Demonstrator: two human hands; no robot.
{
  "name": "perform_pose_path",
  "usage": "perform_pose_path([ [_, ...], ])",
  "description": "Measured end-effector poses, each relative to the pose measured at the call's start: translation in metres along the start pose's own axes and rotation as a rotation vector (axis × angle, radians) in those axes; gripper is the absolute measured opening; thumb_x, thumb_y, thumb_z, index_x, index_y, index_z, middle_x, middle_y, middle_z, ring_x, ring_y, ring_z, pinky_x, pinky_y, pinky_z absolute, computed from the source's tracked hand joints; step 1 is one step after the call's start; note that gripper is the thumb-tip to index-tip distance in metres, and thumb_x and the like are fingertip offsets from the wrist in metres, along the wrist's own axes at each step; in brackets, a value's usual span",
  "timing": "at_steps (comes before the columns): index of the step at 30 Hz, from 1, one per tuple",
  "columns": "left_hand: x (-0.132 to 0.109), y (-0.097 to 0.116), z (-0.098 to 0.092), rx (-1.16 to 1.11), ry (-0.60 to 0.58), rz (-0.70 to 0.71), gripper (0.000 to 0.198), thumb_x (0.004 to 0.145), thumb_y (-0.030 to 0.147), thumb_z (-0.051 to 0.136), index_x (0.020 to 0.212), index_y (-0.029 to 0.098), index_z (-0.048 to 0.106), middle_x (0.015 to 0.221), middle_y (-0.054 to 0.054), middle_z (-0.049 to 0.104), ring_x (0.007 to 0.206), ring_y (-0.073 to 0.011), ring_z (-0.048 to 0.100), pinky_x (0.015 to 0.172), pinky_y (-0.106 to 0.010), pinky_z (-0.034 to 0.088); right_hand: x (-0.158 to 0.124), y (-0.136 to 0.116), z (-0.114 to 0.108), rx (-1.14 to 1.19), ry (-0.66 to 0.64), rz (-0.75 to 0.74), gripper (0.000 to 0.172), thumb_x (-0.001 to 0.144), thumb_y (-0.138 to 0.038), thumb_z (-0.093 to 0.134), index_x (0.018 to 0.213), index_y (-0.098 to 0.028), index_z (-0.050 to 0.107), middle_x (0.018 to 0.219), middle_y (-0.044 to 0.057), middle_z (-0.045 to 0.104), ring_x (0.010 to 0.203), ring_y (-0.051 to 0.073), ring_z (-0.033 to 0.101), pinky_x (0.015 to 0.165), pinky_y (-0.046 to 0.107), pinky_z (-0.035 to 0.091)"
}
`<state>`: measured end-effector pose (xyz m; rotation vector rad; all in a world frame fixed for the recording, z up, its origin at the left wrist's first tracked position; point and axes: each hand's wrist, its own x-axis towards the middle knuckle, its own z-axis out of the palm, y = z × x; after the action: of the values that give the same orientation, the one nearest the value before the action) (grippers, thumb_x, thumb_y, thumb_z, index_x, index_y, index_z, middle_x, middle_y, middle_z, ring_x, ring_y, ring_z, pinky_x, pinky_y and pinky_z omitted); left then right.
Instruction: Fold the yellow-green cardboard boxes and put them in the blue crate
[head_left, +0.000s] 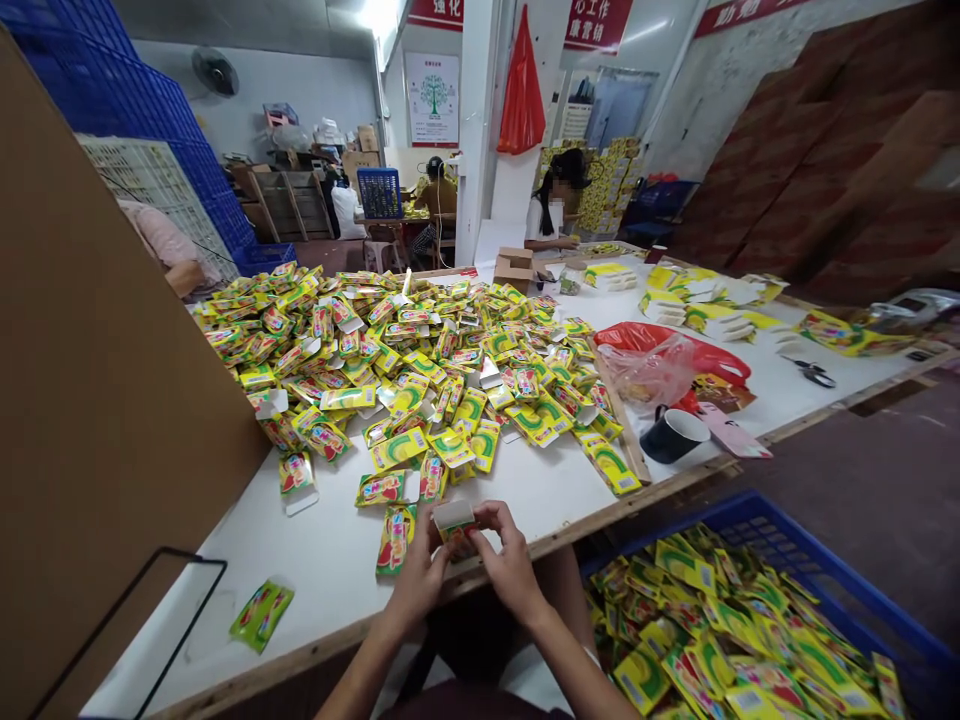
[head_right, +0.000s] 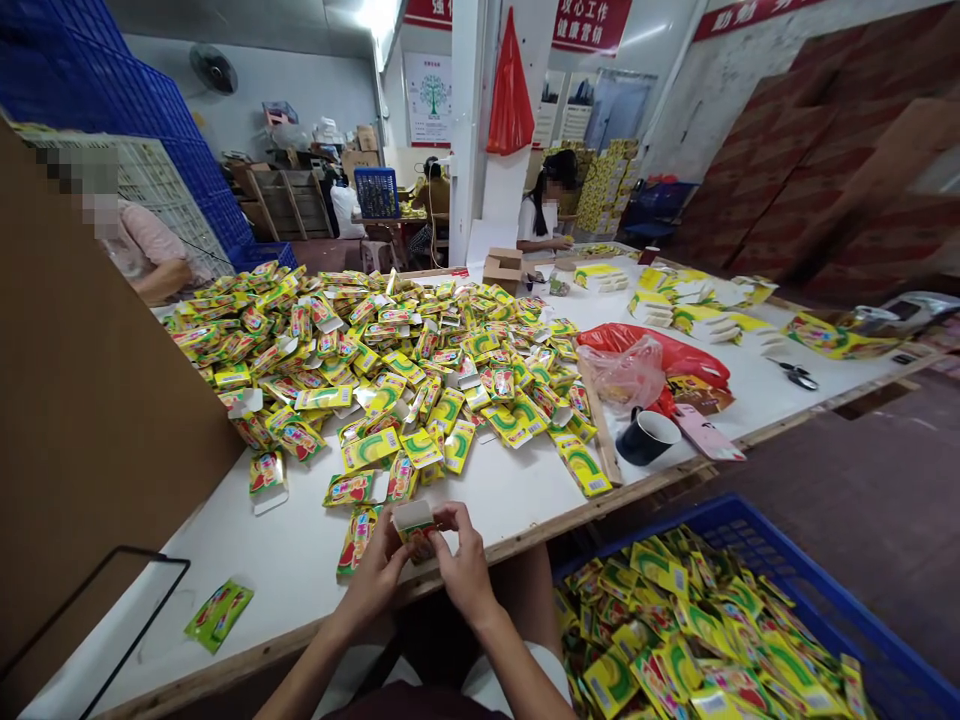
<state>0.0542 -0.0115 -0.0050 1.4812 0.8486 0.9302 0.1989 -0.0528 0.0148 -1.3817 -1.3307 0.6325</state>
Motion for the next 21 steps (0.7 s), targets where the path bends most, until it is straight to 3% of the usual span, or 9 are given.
perform_pose_path([
  [2,-0.006,-0.003,0.0,0.035,0.081,0.047,0.043,0.084,0.027,0.045,0.124,0.026,0.029,0.123,-0.009,0.055,0.111,-0.0208,0.057,0.09,-0.038,0.05,-0.004,0.002,-0.001,0.004,0.015,-0.007,0.016,0.081,-0.017,0.052,0.097,-0.021,0.05,0.094,0.004,0.061,0.089,0.018,0.06,0.081,0.032,0.05],
  [5,-0.016,-0.015,0.0,0.148,0.159,0.171,0.034,0.086,0.025,0.043,0.118,0.028,0.032,0.119,-0.007,0.057,0.114,-0.0202,0.055,0.097,-0.04,0.046,-0.016,0.002,-0.004,-0.031,0.033,-0.074,0.014,0.082,-0.015,0.051,0.094,-0.022,0.051,0.098,0.005,0.063,0.094,0.019,0.06,0.084,0.033,0.049],
  [12,-0.029,-0.036,-0.003,0.296,0.16,0.413,0.03,0.087,0.016,0.044,0.114,0.027,0.042,0.117,-0.006,0.06,0.114,-0.02,0.055,0.096,-0.043,0.047,-0.032,0.008,-0.008,-0.103,0.036,-0.221,0.019,0.083,-0.012,0.05,0.099,-0.023,0.053,0.101,0.005,0.065,0.098,0.018,0.061,0.087,0.031,0.049],
  [17,-0.022,-0.023,0.001,0.238,0.168,0.31,0.031,0.086,0.02,0.049,0.117,0.022,0.047,0.115,-0.009,0.061,0.107,-0.0216,0.06,0.09,-0.038,0.052,-0.021,0.007,-0.009,-0.119,0.013,-0.159,0.021,0.083,-0.014,0.05,0.101,-0.022,0.057,0.098,0.005,0.065,0.093,0.018,0.061,0.082,0.03,0.05],
  [21,-0.005,-0.003,-0.002,0.187,0.152,0.152,0.027,0.085,0.026,0.051,0.112,0.023,0.052,0.11,-0.006,0.064,0.096,-0.0198,0.065,0.083,-0.035,0.054,0.009,0.006,-0.009,-0.119,-0.113,-0.093,0.017,0.085,-0.02,0.05,0.095,-0.021,0.064,0.092,0.005,0.067,0.087,0.019,0.062,0.078,0.03,0.05],
])
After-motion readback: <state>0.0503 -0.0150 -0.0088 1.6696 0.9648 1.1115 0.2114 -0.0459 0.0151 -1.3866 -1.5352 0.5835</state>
